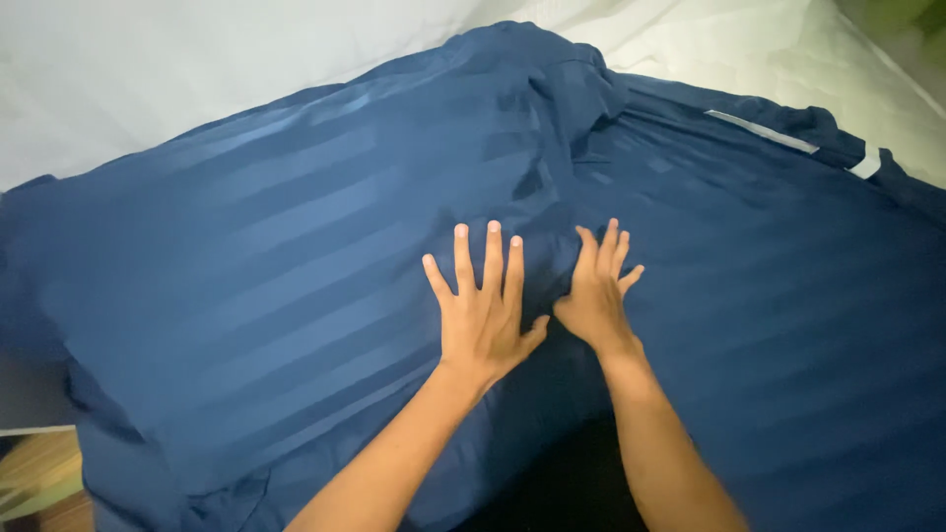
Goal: Arrange a pillow and bolster on a bed.
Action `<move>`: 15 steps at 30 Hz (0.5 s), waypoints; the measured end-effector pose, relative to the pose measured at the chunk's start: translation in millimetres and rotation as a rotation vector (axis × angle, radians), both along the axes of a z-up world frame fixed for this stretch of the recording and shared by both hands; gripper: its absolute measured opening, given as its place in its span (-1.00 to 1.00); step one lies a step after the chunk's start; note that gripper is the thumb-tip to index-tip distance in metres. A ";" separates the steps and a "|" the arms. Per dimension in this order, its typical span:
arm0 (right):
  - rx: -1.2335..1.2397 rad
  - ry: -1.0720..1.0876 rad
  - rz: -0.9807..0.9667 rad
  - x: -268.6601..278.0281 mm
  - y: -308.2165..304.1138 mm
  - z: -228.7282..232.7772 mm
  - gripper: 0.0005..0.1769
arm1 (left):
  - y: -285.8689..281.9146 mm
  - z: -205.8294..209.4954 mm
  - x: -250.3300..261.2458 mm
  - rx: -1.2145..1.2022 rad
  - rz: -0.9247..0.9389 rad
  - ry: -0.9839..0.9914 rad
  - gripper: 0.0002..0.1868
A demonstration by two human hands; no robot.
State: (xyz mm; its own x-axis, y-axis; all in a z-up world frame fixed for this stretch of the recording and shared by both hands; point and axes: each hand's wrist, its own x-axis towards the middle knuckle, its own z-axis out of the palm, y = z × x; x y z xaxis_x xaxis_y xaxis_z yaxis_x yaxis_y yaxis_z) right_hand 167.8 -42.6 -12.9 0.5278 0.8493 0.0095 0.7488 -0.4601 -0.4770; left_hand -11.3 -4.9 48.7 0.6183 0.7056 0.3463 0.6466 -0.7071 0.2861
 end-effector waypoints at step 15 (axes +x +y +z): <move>0.263 0.186 0.103 -58.9 1.1 -10.5 -0.13 | 25.9 -8.8 -21.2 0.153 0.114 -0.034 -0.17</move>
